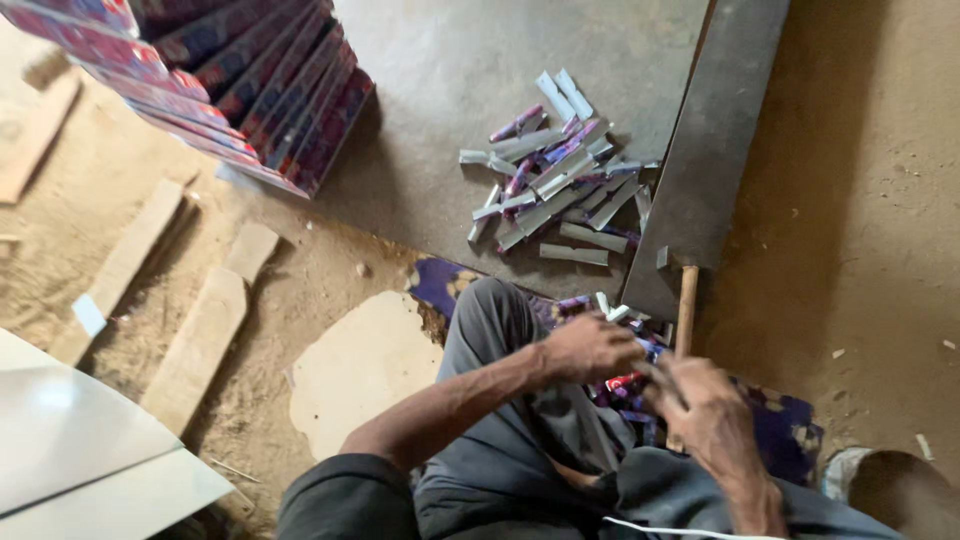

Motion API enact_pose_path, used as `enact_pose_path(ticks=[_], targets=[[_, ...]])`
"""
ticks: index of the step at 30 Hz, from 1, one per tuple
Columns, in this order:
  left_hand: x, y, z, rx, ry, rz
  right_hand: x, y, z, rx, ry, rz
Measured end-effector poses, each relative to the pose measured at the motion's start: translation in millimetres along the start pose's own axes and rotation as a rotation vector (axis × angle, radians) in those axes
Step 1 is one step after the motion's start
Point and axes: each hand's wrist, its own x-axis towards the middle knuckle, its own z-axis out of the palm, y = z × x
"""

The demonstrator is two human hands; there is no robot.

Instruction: The person sits on the floor and uses a hammer to repeatedly strike small metal strips against a metal edge, breaking them into smaller pieces. The person handles the strips one at a time, striking them until they break, then discards the pieces onto a growing pile.

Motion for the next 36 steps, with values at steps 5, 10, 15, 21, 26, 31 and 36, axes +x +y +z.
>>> enact_pose_path(ticks=[5, 10, 15, 21, 26, 31, 36], targets=[[6.0, 19.0, 0.4, 0.076, -0.111, 0.054, -4.5, 0.9, 12.7, 0.322, -0.280, 0.321], [-0.2, 23.3, 13.1, 0.097, -0.035, 0.104, -22.8, 0.2, 41.8, 1.050, -0.094, 0.387], [3.6, 27.9, 9.8, 0.055, -0.067, 0.004, -35.7, 6.5, 46.2, 1.346, -0.257, 0.593], [13.7, 95.7, -6.5, -0.330, -0.013, -0.446, -35.8, -4.1, 42.2, 1.357, 0.035, 0.425], [17.8, 110.9, -7.8, -0.478, 0.279, -0.324, -25.0, -18.9, 39.5, 1.192, 0.292, 0.455], [25.4, 81.6, 14.4, -1.167, 0.180, -0.622, -1.9, -17.9, 38.5, 0.800, 0.597, 0.266], [22.5, 71.1, 44.9, -1.885, 0.318, -0.878, 8.0, -4.6, 51.3, 0.691, 0.476, 0.183]])
